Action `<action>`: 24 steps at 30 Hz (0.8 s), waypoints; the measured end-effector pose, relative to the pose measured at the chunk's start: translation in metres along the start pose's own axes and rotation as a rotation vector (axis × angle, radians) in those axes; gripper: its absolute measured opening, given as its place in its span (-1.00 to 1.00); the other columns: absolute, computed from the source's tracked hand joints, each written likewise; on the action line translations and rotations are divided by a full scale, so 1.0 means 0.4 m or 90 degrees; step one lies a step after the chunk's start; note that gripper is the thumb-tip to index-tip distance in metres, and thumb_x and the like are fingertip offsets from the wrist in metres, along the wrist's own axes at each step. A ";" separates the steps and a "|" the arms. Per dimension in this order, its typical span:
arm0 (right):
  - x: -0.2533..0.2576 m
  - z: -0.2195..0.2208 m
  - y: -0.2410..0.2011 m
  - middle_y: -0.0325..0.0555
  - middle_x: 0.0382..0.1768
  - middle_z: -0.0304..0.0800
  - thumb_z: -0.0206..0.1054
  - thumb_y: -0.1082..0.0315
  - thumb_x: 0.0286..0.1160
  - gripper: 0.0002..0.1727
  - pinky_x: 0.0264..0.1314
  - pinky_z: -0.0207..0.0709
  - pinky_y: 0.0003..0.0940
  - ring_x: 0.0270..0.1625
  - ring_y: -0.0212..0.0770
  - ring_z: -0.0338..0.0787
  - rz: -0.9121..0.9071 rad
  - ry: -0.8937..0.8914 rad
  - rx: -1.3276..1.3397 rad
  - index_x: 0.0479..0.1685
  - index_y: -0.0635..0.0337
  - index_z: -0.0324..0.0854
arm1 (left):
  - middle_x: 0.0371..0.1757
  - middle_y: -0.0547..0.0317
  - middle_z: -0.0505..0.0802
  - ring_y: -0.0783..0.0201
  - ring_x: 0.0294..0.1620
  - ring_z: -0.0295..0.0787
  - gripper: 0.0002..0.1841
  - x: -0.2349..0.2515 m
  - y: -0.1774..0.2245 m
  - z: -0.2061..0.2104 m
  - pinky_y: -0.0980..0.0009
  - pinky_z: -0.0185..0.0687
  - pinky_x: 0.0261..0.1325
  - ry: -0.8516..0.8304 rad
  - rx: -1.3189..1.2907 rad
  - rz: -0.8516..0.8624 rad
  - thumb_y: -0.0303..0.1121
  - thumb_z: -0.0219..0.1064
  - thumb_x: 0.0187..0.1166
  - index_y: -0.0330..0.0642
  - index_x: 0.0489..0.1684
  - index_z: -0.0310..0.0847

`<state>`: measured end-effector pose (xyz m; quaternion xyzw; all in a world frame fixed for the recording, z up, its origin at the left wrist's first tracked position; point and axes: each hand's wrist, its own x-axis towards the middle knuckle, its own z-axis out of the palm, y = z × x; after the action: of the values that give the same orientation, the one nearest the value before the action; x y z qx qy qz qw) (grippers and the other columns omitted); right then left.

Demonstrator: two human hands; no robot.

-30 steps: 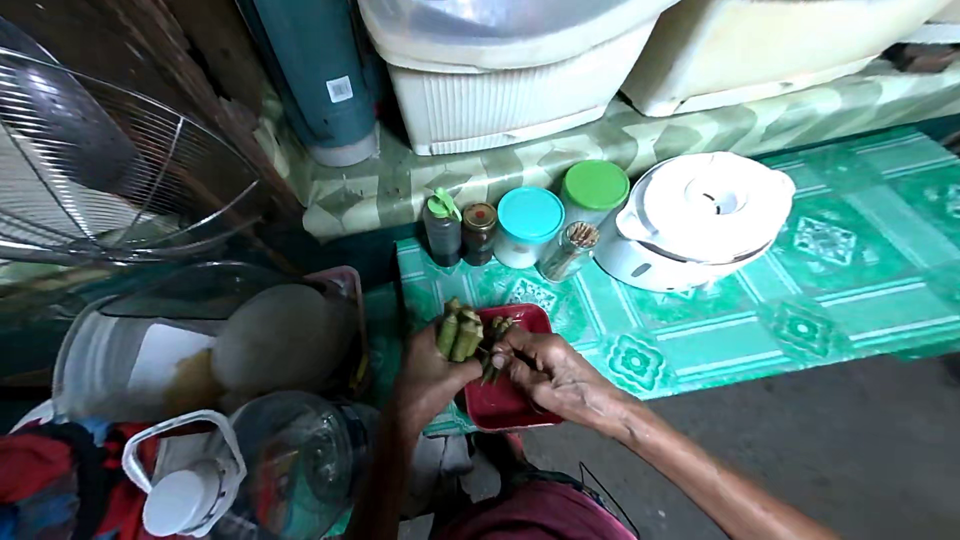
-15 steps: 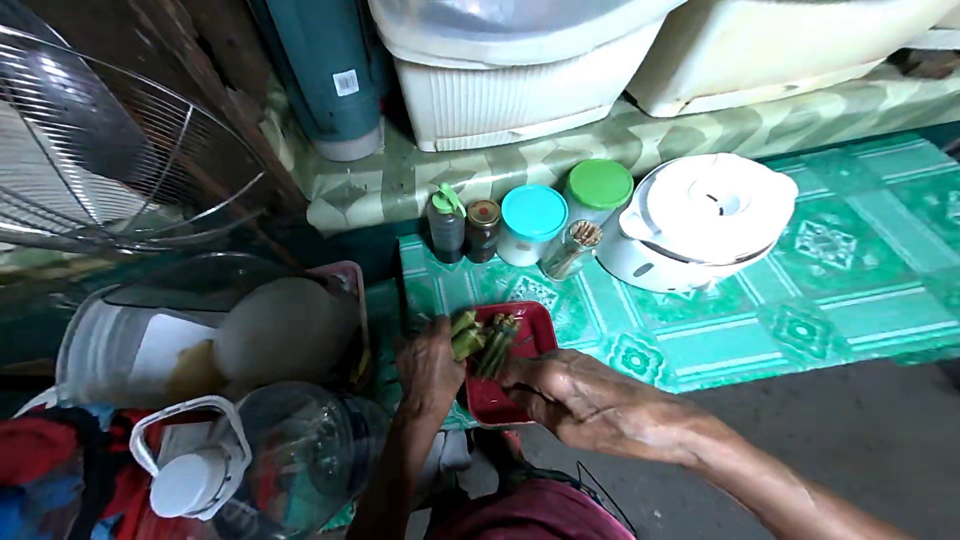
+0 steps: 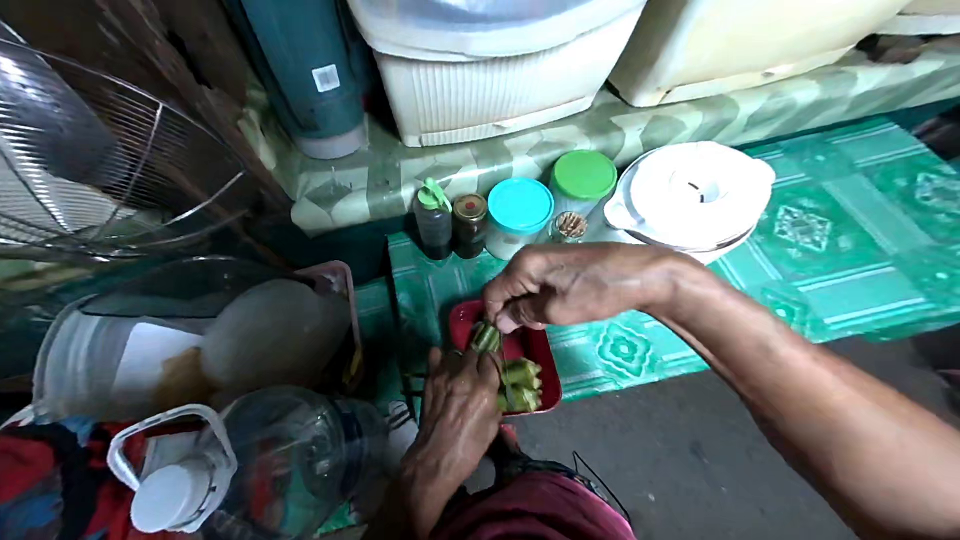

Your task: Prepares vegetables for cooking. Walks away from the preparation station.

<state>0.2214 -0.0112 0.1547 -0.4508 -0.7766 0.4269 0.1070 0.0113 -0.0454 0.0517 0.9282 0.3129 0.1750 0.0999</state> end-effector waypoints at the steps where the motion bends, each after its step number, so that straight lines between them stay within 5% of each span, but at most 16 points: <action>1: 0.010 0.003 0.031 -0.34 -0.58 0.65 0.25 0.55 0.60 -0.78 -0.55 0.28 -0.68 -0.60 -0.61 0.46 0.015 -0.012 0.048 -0.36 0.22 0.78 | -0.46 -0.07 0.81 -0.07 -0.42 0.82 -0.55 -0.004 0.007 -0.005 -0.03 0.70 -0.17 0.048 0.005 0.024 -0.38 0.79 -0.27 -0.32 -0.34 0.79; 3: 0.017 0.051 0.104 -0.37 -0.60 0.68 0.24 0.54 0.57 -0.78 -0.54 0.33 -0.68 -0.60 -0.63 0.49 -0.014 0.003 0.165 -0.36 0.24 0.79 | -0.49 -0.02 0.79 -0.03 -0.46 0.79 -0.56 -0.003 0.011 -0.023 0.00 0.67 -0.23 0.127 0.011 0.029 -0.33 0.75 -0.26 -0.30 -0.35 0.77; 6: 0.007 0.181 0.148 -0.42 -0.54 0.69 0.14 0.57 0.50 -0.77 -0.60 0.32 -0.75 -0.63 -0.68 0.45 -0.075 0.169 0.393 -0.21 0.24 0.76 | -0.40 -0.05 0.83 -0.04 -0.38 0.82 -0.57 0.012 -0.002 -0.046 -0.02 0.70 -0.19 0.185 -0.025 -0.056 -0.27 0.65 -0.08 -0.32 -0.24 0.79; 12: 0.073 0.352 0.113 -0.42 -0.63 0.50 -0.02 0.49 0.60 -0.74 -0.66 0.28 -0.71 -0.70 -0.61 0.37 0.029 0.547 0.612 -0.13 0.18 0.63 | -0.17 -0.14 0.83 0.00 -0.16 0.80 -0.50 0.102 -0.043 -0.039 -0.04 0.71 -0.06 0.005 -0.303 -0.425 -0.41 0.71 0.22 -0.37 0.13 0.67; 14: 0.071 0.356 0.107 -0.43 -0.62 0.48 0.04 0.28 0.57 -0.76 -0.64 0.27 -0.66 -0.68 -0.57 0.37 0.104 0.546 0.568 -0.15 0.11 0.63 | -0.14 -0.20 0.83 -0.08 -0.12 0.80 -0.51 0.118 -0.047 -0.021 -0.10 0.70 -0.01 -0.037 -0.286 -0.454 -0.41 0.68 0.28 -0.40 0.15 0.64; 16: 0.064 0.351 0.106 -0.29 -0.48 0.65 0.22 -0.02 0.62 -0.64 -0.42 0.52 -0.48 -0.48 -0.44 0.62 0.184 0.513 0.462 -0.12 0.12 0.66 | -0.05 -0.30 0.83 -0.23 -0.01 0.80 -0.56 0.117 -0.033 -0.001 -0.23 0.66 0.10 -0.066 -0.228 -0.446 -0.37 0.60 0.41 -0.45 0.15 0.64; 18: 0.066 0.342 0.104 -0.14 -0.35 0.76 0.39 -0.03 0.59 -0.57 -0.21 0.62 -0.31 -0.32 -0.33 0.73 0.259 0.486 0.432 -0.04 0.23 0.71 | 0.00 -0.37 0.81 -0.33 0.03 0.78 -0.64 0.112 -0.017 0.024 -0.30 0.62 0.09 -0.093 -0.149 -0.429 -0.36 0.48 0.54 -0.48 0.14 0.63; 21: 0.077 0.335 0.100 -0.27 -0.65 0.50 0.33 0.18 0.68 -0.70 -0.69 0.22 -0.60 -0.72 -0.48 0.35 0.349 0.473 0.590 -0.39 0.17 0.59 | 0.13 -0.41 0.76 -0.35 0.15 0.75 -0.48 0.106 -0.012 0.035 -0.29 0.60 0.18 -0.186 -0.149 -0.454 -0.36 0.53 0.49 -0.48 0.32 0.49; 24: 0.062 0.329 0.150 -0.36 -0.70 0.41 0.23 0.23 0.75 -0.74 -0.79 0.12 -0.67 -0.81 -0.54 0.21 0.391 0.374 0.739 -0.34 0.15 0.56 | 0.12 -0.35 0.76 -0.23 0.08 0.76 -0.26 0.075 -0.059 0.021 -0.21 0.69 0.09 -0.282 -0.367 -0.451 -0.27 0.69 0.31 -0.41 0.44 0.41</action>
<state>0.1714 -0.0523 0.0230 -0.6157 -0.2014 0.6427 0.4091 0.0239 -0.0090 0.0448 0.7143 0.5190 0.0090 0.4694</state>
